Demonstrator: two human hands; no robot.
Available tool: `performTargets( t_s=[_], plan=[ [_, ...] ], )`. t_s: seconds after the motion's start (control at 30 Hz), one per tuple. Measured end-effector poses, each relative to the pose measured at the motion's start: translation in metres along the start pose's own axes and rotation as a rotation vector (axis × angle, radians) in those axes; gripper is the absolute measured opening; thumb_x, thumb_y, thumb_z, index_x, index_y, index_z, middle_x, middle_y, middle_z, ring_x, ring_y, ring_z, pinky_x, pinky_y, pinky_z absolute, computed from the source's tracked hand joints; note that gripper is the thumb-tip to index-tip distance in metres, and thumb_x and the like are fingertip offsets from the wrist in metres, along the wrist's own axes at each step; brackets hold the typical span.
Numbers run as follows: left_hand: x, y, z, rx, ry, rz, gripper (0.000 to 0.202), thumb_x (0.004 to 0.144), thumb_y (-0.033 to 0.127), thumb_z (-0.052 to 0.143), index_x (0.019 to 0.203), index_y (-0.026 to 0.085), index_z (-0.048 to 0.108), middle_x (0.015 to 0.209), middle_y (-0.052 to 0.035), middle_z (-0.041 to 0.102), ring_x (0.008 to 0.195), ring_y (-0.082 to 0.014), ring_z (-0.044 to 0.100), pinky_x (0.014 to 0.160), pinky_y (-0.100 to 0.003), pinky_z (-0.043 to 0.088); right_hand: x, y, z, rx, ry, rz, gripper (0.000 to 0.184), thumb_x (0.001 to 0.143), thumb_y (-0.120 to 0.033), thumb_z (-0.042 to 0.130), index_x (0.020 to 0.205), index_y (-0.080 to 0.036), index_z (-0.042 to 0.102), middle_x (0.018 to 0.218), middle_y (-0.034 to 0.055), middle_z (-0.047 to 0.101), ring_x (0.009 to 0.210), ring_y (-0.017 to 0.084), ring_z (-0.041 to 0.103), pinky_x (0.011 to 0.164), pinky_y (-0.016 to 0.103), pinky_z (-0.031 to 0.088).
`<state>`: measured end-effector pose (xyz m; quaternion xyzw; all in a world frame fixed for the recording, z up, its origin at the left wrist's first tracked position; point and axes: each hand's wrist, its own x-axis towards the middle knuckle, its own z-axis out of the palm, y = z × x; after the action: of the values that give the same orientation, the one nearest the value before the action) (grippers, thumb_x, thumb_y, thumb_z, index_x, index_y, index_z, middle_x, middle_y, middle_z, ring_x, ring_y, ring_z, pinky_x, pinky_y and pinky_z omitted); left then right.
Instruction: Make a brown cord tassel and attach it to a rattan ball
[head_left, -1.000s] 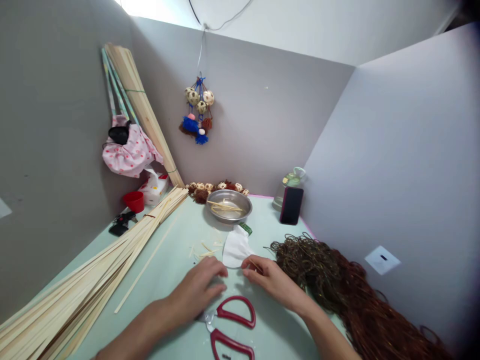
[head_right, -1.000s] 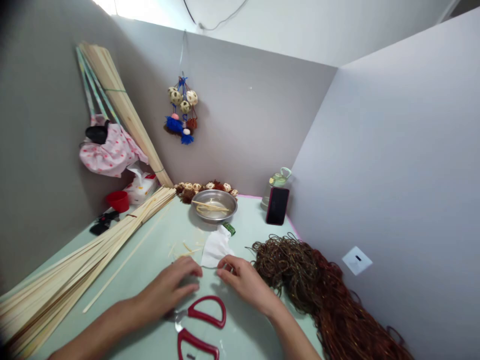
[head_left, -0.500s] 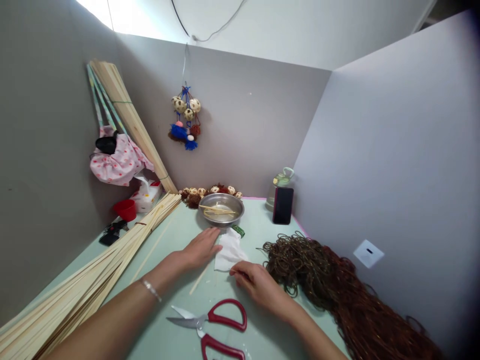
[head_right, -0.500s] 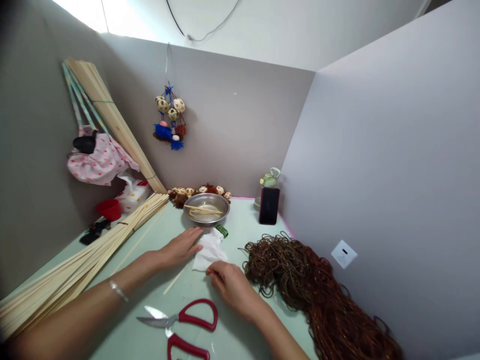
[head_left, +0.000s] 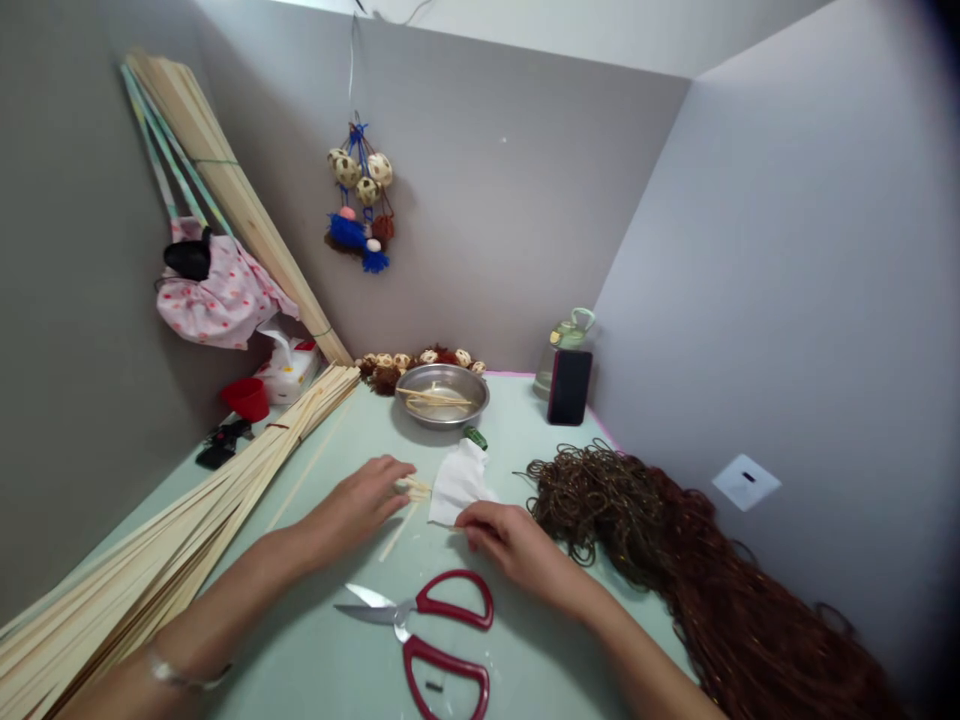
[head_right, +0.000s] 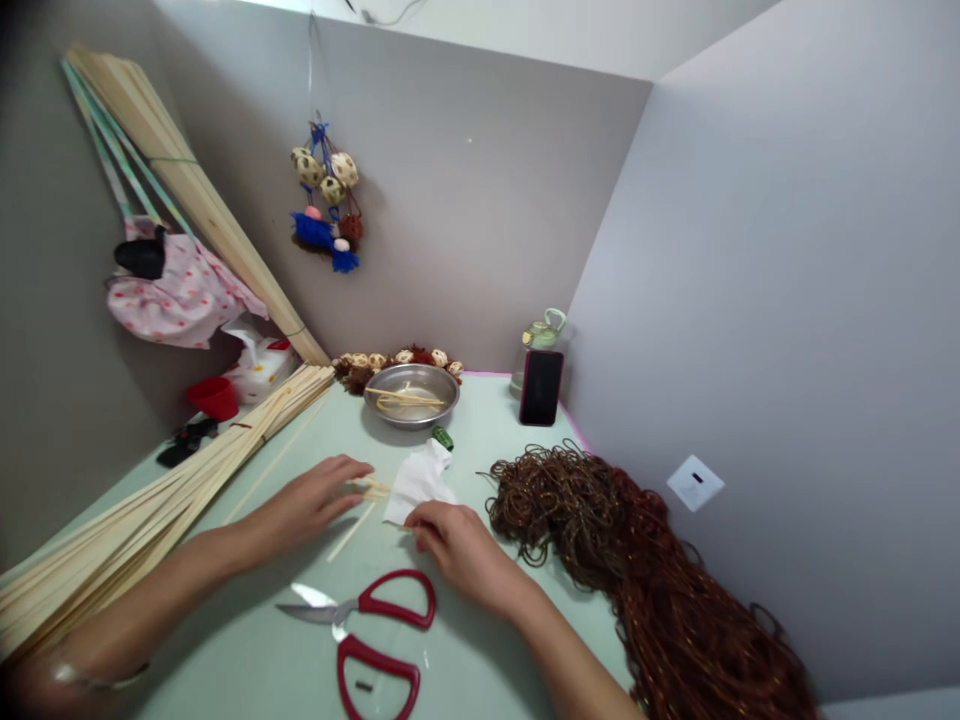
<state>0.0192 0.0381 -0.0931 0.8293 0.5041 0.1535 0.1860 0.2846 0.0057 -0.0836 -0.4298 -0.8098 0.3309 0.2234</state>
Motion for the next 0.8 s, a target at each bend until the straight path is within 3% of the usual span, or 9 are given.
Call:
performTargets(
  t_s=[0.13, 0.2, 0.4, 0.5, 0.67, 0.8],
  plan=[
    [-0.021, -0.02, -0.008, 0.017, -0.004, -0.207, 0.064, 0.07, 0.042, 0.069, 0.128, 0.018, 0.054, 0.11, -0.0131, 0.059, 0.099, -0.0348, 0.061, 0.081, -0.041, 0.046, 0.001, 0.002, 0.0, 0.039, 0.005, 0.02, 0.02, 0.091, -0.019, 0.05, 0.093, -0.019, 0.07, 0.079, 0.0043, 0.067, 0.071, 0.016, 0.053, 0.064, 0.027, 0.037],
    [-0.02, -0.019, -0.003, 0.0, -0.005, -0.231, 0.064, 0.063, 0.041, 0.074, 0.121, 0.02, 0.058, 0.108, -0.0111, 0.058, 0.095, -0.0342, 0.062, 0.077, -0.039, 0.046, 0.002, 0.003, 0.002, 0.06, 0.007, 0.033, 0.018, 0.091, -0.02, 0.051, 0.091, -0.019, 0.07, 0.078, 0.0038, 0.065, 0.07, 0.016, 0.052, 0.063, 0.026, 0.036],
    [0.01, 0.019, 0.022, -0.143, 0.034, -0.064, 0.021, 0.08, 0.023, 0.056, 0.1, 0.022, 0.062, 0.095, -0.0031, 0.061, 0.086, -0.0204, 0.061, 0.077, -0.029, 0.045, 0.006, 0.003, 0.005, 0.399, -0.039, 0.134, 0.017, 0.091, -0.032, 0.053, 0.088, -0.017, 0.061, 0.071, 0.0015, 0.061, 0.06, 0.013, 0.048, 0.058, 0.025, 0.037],
    [0.014, 0.024, 0.018, -0.178, 0.096, -0.029, 0.022, 0.086, 0.024, 0.05, 0.105, 0.022, 0.061, 0.099, -0.0038, 0.062, 0.087, -0.0197, 0.06, 0.079, -0.03, 0.045, 0.008, 0.002, 0.004, 0.543, -0.033, 0.171, 0.024, 0.088, -0.041, 0.057, 0.086, -0.017, 0.057, 0.069, 0.001, 0.061, 0.057, 0.013, 0.05, 0.059, 0.026, 0.039],
    [0.004, 0.015, 0.005, -0.17, 0.149, -0.048, 0.024, 0.089, 0.03, 0.05, 0.103, 0.02, 0.065, 0.093, -0.0059, 0.062, 0.087, -0.0237, 0.059, 0.081, -0.035, 0.042, 0.008, 0.0, 0.0, 0.423, 0.11, 0.117, 0.023, 0.084, -0.038, 0.064, 0.081, -0.015, 0.065, 0.072, 0.0019, 0.059, 0.065, 0.014, 0.049, 0.06, 0.025, 0.036],
    [0.009, 0.02, 0.013, -0.197, 0.147, -0.041, 0.033, 0.086, 0.036, 0.054, 0.114, 0.02, 0.063, 0.094, -0.0056, 0.061, 0.086, -0.0237, 0.059, 0.08, -0.035, 0.043, 0.008, -0.003, 0.004, 0.455, 0.135, 0.093, 0.021, 0.085, -0.036, 0.063, 0.082, -0.015, 0.066, 0.072, 0.0016, 0.059, 0.067, 0.014, 0.051, 0.062, 0.025, 0.037]
  ],
)
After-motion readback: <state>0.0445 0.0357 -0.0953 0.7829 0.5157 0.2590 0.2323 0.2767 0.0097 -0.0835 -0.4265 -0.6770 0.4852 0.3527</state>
